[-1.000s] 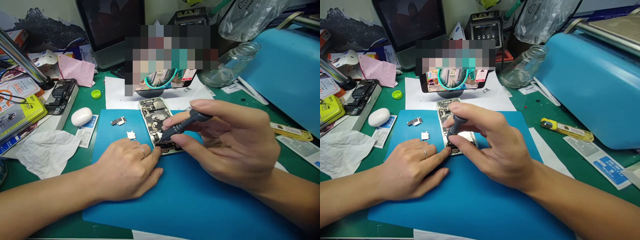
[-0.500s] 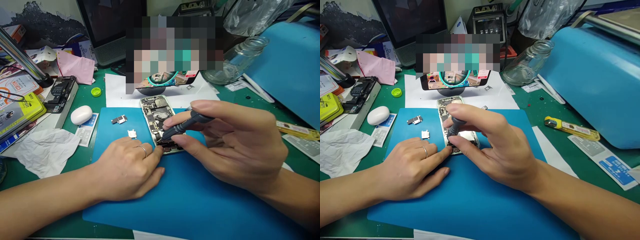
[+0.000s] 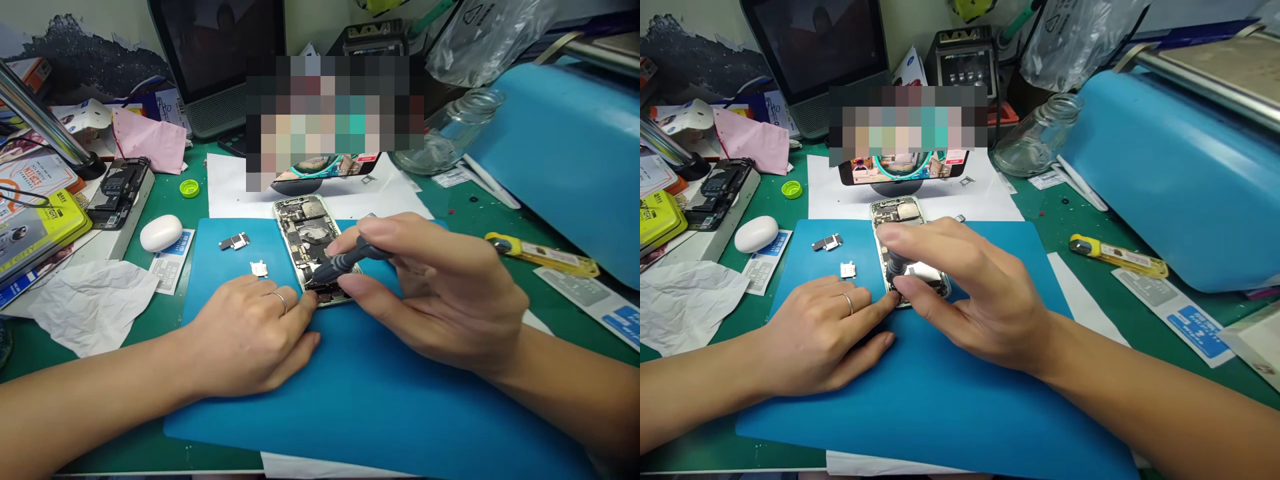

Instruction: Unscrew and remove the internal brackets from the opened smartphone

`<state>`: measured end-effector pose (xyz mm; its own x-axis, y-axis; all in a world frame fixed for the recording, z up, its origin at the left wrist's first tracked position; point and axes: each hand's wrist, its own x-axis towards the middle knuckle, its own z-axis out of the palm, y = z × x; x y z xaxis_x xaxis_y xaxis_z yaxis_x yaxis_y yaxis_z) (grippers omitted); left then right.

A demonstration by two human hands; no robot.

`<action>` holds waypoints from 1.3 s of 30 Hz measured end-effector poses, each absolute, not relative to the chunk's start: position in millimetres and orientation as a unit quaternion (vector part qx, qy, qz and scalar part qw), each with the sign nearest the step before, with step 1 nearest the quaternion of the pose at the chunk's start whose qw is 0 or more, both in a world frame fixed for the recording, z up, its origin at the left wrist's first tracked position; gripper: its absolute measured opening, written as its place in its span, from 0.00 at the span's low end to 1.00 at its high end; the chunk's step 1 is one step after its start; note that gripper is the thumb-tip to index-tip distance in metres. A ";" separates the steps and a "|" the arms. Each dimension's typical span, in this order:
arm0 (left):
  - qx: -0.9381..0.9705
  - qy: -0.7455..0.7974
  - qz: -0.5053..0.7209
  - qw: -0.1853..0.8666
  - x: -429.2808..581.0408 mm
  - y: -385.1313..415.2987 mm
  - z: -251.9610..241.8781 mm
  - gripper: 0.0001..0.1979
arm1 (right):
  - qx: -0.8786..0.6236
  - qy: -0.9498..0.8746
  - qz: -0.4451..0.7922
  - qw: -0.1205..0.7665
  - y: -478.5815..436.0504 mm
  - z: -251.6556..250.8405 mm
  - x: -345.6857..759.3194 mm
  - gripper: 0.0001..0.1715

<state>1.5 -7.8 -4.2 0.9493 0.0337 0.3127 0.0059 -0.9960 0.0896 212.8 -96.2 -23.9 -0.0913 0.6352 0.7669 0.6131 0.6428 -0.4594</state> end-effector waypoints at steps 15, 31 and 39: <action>0.987 0.019 0.153 0.054 -1.5 -6.3 -6.3 0.19 | -0.390 -0.748 -0.009 0.537 -85.2 -31.1 204.9 0.44; 0.986 0.000 0.162 0.030 2.0 -5.7 -4.8 0.17 | -0.367 -0.764 0.023 0.530 -87.1 -27.2 201.5 0.47; 0.987 -0.004 0.161 0.027 2.1 -5.9 -4.4 0.19 | -0.376 -0.755 0.034 0.536 -91.1 -25.6 200.6 0.45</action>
